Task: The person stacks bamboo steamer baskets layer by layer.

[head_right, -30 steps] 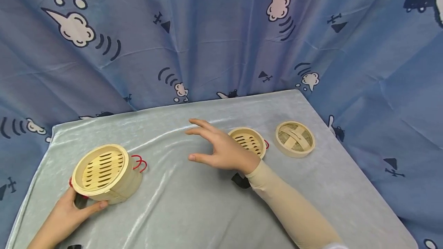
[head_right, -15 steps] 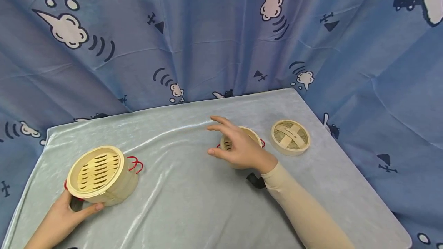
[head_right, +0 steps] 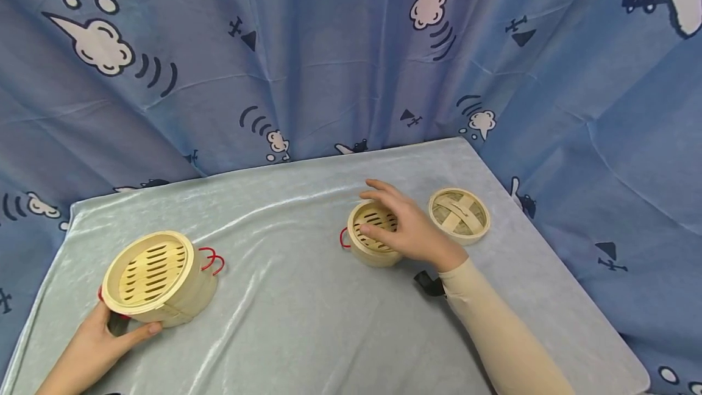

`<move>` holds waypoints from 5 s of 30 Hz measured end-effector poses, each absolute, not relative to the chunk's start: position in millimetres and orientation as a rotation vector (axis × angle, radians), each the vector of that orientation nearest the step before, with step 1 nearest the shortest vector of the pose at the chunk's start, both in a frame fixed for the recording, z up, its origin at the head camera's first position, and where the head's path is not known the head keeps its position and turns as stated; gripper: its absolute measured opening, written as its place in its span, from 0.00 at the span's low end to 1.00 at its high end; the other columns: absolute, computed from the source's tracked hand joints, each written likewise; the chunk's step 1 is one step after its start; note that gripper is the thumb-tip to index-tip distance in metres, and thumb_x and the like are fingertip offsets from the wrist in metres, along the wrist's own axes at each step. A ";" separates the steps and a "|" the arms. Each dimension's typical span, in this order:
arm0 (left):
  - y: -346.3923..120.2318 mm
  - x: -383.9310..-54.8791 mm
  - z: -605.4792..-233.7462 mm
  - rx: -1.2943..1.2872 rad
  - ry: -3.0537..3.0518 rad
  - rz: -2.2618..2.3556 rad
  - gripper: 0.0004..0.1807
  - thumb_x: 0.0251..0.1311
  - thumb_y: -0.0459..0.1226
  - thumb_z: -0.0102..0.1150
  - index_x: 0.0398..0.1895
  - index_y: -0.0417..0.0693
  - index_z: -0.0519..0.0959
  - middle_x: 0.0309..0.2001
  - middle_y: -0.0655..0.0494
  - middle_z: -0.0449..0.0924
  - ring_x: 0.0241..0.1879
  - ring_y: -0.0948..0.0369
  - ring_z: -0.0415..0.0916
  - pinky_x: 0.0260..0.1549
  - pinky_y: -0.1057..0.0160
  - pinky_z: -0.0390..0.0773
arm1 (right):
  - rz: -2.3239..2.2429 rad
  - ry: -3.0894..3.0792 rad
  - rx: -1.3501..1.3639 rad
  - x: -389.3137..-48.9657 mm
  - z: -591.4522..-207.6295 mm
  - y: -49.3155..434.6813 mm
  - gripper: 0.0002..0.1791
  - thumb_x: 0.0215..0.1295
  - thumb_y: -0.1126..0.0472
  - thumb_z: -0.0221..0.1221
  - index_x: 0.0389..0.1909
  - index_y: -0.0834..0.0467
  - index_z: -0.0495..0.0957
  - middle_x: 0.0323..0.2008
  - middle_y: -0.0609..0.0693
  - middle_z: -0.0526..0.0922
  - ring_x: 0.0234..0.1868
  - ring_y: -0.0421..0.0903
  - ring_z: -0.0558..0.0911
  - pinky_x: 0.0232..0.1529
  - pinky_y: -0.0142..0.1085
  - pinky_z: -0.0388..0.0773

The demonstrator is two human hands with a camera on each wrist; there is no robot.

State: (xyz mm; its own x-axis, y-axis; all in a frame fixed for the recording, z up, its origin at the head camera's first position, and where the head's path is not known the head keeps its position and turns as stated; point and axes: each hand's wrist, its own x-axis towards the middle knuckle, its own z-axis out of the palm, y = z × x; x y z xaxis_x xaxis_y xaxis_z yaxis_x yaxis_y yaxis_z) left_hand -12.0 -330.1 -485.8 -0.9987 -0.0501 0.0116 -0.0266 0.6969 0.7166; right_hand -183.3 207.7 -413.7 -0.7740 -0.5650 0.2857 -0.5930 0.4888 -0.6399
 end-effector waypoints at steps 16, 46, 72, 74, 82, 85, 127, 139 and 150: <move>-332.1 -12.5 -486.6 0.023 -2.833 -1.196 0.57 0.49 0.45 0.78 0.77 0.75 0.50 0.67 0.47 0.65 0.62 0.80 0.54 0.52 0.86 0.48 | 1.148 -2.778 0.917 -186.1 -436.2 245.8 0.33 0.65 0.54 0.67 0.69 0.51 0.69 0.74 0.50 0.60 0.74 0.55 0.57 0.67 0.62 0.56; -331.8 -10.8 -488.6 0.011 -2.815 -1.205 0.56 0.48 0.43 0.79 0.77 0.72 0.53 0.67 0.51 0.64 0.62 0.81 0.53 0.52 0.87 0.48 | 1.299 -3.031 0.769 -185.2 -456.9 267.2 0.48 0.60 0.46 0.69 0.77 0.41 0.53 0.73 0.44 0.60 0.73 0.47 0.60 0.70 0.56 0.53; -330.0 -13.5 -489.6 0.020 -2.827 -1.212 0.56 0.48 0.43 0.79 0.77 0.73 0.52 0.67 0.52 0.64 0.63 0.80 0.53 0.53 0.86 0.48 | 1.456 -3.020 0.808 -190.1 -467.7 270.4 0.70 0.34 0.45 0.83 0.78 0.38 0.48 0.71 0.38 0.60 0.71 0.41 0.59 0.70 0.45 0.54; -330.3 -13.7 -489.2 0.020 -2.831 -1.216 0.57 0.48 0.43 0.79 0.77 0.73 0.51 0.68 0.52 0.63 0.64 0.79 0.52 0.53 0.86 0.47 | 1.483 -3.011 0.791 -190.9 -468.8 270.1 0.70 0.33 0.45 0.83 0.78 0.39 0.49 0.70 0.38 0.62 0.71 0.41 0.61 0.69 0.43 0.54; -329.6 -13.9 -487.3 -0.020 -2.797 -1.230 0.58 0.46 0.41 0.80 0.77 0.70 0.53 0.67 0.62 0.63 0.64 0.79 0.53 0.54 0.87 0.48 | 1.571 -2.952 0.789 -182.6 -450.3 259.7 0.67 0.34 0.53 0.84 0.77 0.48 0.54 0.69 0.48 0.67 0.69 0.47 0.66 0.65 0.30 0.59; -328.7 -12.1 -487.1 -0.021 -2.789 -1.223 0.57 0.45 0.40 0.81 0.77 0.68 0.55 0.65 0.59 0.65 0.62 0.80 0.54 0.54 0.86 0.49 | 1.549 -2.948 0.796 -178.6 -441.2 255.3 0.66 0.35 0.52 0.84 0.76 0.50 0.56 0.68 0.49 0.69 0.68 0.47 0.67 0.64 0.28 0.60; -332.3 -16.0 -488.8 -0.006 -2.775 -1.185 0.55 0.44 0.46 0.81 0.75 0.66 0.58 0.61 0.52 0.71 0.53 0.75 0.63 0.47 0.83 0.56 | 1.677 -2.589 0.878 -187.4 -402.0 182.3 0.61 0.35 0.60 0.83 0.74 0.56 0.61 0.66 0.52 0.70 0.61 0.50 0.72 0.53 0.33 0.72; -333.6 -18.2 -489.1 -0.019 -2.774 -1.185 0.53 0.44 0.46 0.81 0.73 0.67 0.60 0.60 0.56 0.72 0.53 0.74 0.64 0.49 0.83 0.55 | 1.683 -2.531 1.121 -192.9 -388.0 123.4 0.62 0.33 0.58 0.84 0.73 0.58 0.60 0.64 0.54 0.72 0.49 0.50 0.74 0.39 0.44 0.71; -333.9 -18.4 -489.3 -0.010 -2.786 -1.143 0.50 0.44 0.47 0.81 0.71 0.64 0.62 0.53 0.59 0.73 0.45 0.70 0.68 0.43 0.76 0.62 | 1.768 -2.435 1.278 -191.1 -382.1 80.8 0.62 0.33 0.61 0.84 0.72 0.61 0.61 0.64 0.57 0.72 0.57 0.52 0.75 0.53 0.40 0.73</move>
State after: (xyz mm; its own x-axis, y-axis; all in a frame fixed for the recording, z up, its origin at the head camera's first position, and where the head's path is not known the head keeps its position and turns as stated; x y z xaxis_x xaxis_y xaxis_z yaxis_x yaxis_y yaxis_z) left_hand -18.4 -333.9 -489.3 -0.9915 -0.0435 0.1230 0.0554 0.7130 0.6990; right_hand -191.1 80.8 -382.1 -0.6877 -0.6486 0.3263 -0.5110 0.1132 -0.8521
